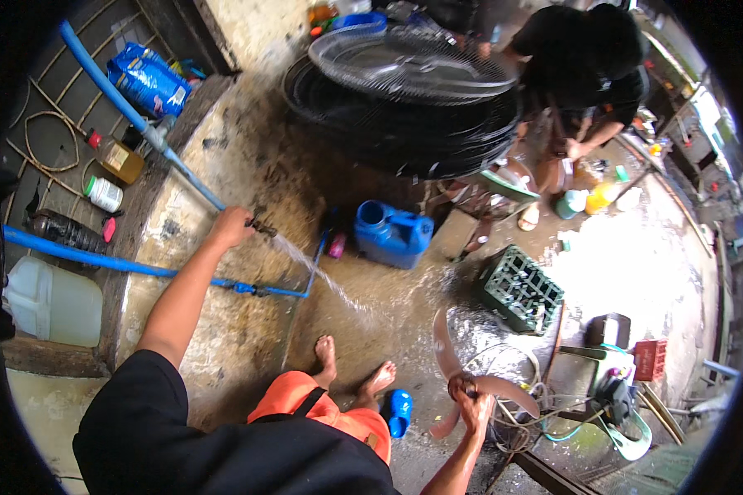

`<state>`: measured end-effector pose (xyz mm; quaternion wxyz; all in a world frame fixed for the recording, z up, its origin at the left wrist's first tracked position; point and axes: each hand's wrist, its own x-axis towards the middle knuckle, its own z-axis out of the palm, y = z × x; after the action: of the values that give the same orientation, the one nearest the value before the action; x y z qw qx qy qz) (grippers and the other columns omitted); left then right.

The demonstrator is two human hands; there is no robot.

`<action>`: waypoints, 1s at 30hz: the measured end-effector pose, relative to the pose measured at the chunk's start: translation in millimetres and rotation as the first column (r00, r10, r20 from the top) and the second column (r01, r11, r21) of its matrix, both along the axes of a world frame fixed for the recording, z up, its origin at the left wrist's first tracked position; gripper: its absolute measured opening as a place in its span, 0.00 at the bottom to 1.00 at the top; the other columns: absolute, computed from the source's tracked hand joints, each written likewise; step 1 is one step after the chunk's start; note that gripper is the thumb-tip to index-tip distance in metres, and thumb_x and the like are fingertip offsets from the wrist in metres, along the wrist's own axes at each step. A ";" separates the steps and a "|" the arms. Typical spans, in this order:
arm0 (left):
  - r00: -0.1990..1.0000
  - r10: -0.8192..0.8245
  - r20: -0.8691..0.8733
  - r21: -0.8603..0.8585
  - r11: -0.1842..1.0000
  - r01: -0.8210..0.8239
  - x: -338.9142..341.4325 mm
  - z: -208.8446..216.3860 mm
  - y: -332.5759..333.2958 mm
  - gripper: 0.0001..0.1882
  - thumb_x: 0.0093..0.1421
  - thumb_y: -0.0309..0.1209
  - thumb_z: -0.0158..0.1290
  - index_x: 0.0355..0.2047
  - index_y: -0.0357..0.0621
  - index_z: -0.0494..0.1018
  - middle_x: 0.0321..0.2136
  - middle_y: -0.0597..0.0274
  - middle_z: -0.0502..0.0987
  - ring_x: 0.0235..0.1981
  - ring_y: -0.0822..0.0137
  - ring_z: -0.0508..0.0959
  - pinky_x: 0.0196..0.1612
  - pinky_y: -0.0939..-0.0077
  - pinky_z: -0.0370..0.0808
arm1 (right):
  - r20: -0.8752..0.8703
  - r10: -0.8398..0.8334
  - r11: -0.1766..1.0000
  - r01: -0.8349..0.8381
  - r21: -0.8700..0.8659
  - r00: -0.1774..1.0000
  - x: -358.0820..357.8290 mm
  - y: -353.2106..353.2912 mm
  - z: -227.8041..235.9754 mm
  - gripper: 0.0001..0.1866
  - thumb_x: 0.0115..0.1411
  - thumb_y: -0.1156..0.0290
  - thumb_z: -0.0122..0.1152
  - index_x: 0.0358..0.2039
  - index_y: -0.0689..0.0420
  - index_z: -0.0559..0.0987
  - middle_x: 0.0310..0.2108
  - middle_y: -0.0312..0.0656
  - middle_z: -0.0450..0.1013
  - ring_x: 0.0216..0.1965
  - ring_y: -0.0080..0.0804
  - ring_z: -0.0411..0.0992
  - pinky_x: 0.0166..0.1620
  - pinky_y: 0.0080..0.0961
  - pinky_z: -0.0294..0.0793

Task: The person washes a fan cage and blades using a hose and a brush in a wet workshop area. They rinse the parts thoroughly, scrub them, and then reassemble the fan before carrying it away.

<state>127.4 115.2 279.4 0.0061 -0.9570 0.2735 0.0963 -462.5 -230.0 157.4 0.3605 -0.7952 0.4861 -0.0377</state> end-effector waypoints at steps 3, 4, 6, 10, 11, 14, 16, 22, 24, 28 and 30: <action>0.995 -0.080 0.067 0.087 0.993 0.074 16.2 -19.2 2.9 0.09 0.49 0.31 0.65 0.31 0.46 0.81 0.42 0.57 0.80 0.43 0.48 0.80 0.44 0.58 0.78 | 0.167 0.071 0.997 -0.064 -0.049 0.983 -47.0 -14.0 101.3 0.15 0.51 0.62 0.67 0.35 0.59 0.85 0.30 0.46 0.81 0.34 0.39 0.79 0.41 0.34 0.76; 0.968 -0.238 0.084 0.208 0.954 0.216 20.4 -24.3 4.0 0.08 0.51 0.32 0.64 0.32 0.47 0.82 0.44 0.57 0.80 0.43 0.49 0.80 0.44 0.58 0.78 | 0.240 0.040 0.999 -0.034 -0.031 0.970 -64.5 -19.8 135.1 0.13 0.50 0.68 0.68 0.34 0.62 0.84 0.28 0.40 0.80 0.31 0.29 0.77 0.38 0.29 0.75; 0.858 -0.510 0.066 0.507 0.757 0.411 32.5 -30.2 5.2 0.07 0.54 0.32 0.62 0.35 0.49 0.82 0.48 0.58 0.79 0.44 0.51 0.79 0.44 0.59 0.78 | 0.349 -0.161 0.970 0.083 0.229 0.923 -83.0 -39.8 187.2 0.10 0.47 0.72 0.69 0.30 0.63 0.82 0.29 0.37 0.79 0.29 0.23 0.75 0.36 0.24 0.75; 0.795 -0.606 0.027 0.492 0.700 0.517 42.2 -34.0 12.4 0.10 0.55 0.32 0.60 0.38 0.47 0.81 0.49 0.56 0.77 0.45 0.53 0.79 0.43 0.59 0.78 | 0.371 -0.275 0.956 0.295 0.005 0.887 -117.9 -81.5 286.2 0.15 0.49 0.74 0.63 0.38 0.63 0.74 0.32 0.41 0.76 0.30 0.28 0.74 0.35 0.25 0.75; 0.762 -0.647 0.008 0.554 0.637 0.536 40.4 -32.5 11.7 0.11 0.55 0.32 0.60 0.39 0.46 0.80 0.49 0.56 0.76 0.45 0.54 0.78 0.43 0.59 0.78 | 0.362 -0.145 0.984 0.172 -0.044 0.921 -124.2 -90.4 311.2 0.16 0.51 0.74 0.62 0.40 0.63 0.72 0.33 0.41 0.74 0.30 0.29 0.73 0.35 0.25 0.75; 0.783 -0.622 -0.018 0.590 0.626 0.511 20.9 -16.8 0.7 0.12 0.54 0.31 0.60 0.39 0.44 0.79 0.47 0.55 0.76 0.45 0.55 0.78 0.43 0.59 0.78 | 0.421 -0.138 0.982 0.180 -0.061 0.896 -136.9 -107.0 372.1 0.17 0.53 0.73 0.62 0.42 0.63 0.69 0.35 0.42 0.72 0.34 0.29 0.72 0.37 0.25 0.75; 0.829 -0.559 0.018 0.555 0.695 0.457 4.7 10.1 -19.9 0.13 0.53 0.31 0.60 0.40 0.43 0.79 0.46 0.55 0.75 0.45 0.56 0.78 0.42 0.59 0.78 | 0.518 -0.061 0.983 0.142 -0.117 0.853 -145.0 -113.6 396.4 0.16 0.53 0.73 0.63 0.40 0.60 0.68 0.36 0.42 0.71 0.37 0.28 0.71 0.40 0.25 0.74; 0.662 -0.291 0.691 -0.321 0.696 0.642 -14.3 157.2 -99.4 0.13 0.48 0.33 0.65 0.30 0.43 0.74 0.35 0.57 0.72 0.38 0.55 0.77 0.40 0.61 0.77 | 0.378 -0.016 0.904 0.175 -0.390 0.926 -156.3 -160.8 478.5 0.18 0.59 0.72 0.56 0.49 0.61 0.68 0.45 0.42 0.70 0.45 0.30 0.69 0.50 0.27 0.71; 0.598 -0.301 0.743 -0.363 0.569 0.738 -0.6 204.1 -140.7 0.13 0.48 0.33 0.65 0.32 0.44 0.75 0.37 0.56 0.74 0.38 0.55 0.78 0.39 0.64 0.78 | -0.101 0.141 0.616 -0.168 -0.770 0.985 -139.0 -180.8 519.5 0.17 0.63 0.72 0.52 0.52 0.62 0.67 0.47 0.43 0.70 0.47 0.30 0.68 0.52 0.27 0.70; 0.545 -0.494 0.678 -0.117 0.659 0.743 19.5 232.3 -225.0 0.05 0.54 0.31 0.60 0.28 0.45 0.78 0.44 0.54 0.77 0.39 0.56 0.81 0.38 0.64 0.82 | -0.580 -0.633 -0.443 -0.855 -0.271 0.512 -81.1 -198.5 587.5 0.17 0.69 0.71 0.44 0.57 0.63 0.66 0.50 0.45 0.69 0.52 0.32 0.67 0.56 0.25 0.67; 0.504 -0.539 0.675 -0.091 0.617 0.781 30.9 222.5 -249.7 0.08 0.61 0.32 0.52 0.29 0.45 0.79 0.50 0.53 0.76 0.39 0.56 0.81 0.39 0.62 0.82 | -0.508 -0.716 -0.486 -0.864 -0.132 0.479 -53.2 -186.3 616.6 0.18 0.73 0.70 0.41 0.59 0.63 0.66 0.52 0.46 0.69 0.54 0.32 0.67 0.58 0.24 0.66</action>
<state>158.3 -134.6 501.9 -0.0608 -0.7324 0.6221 -0.2701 -515.6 -416.3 774.1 -0.8205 -0.5661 0.0733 0.0302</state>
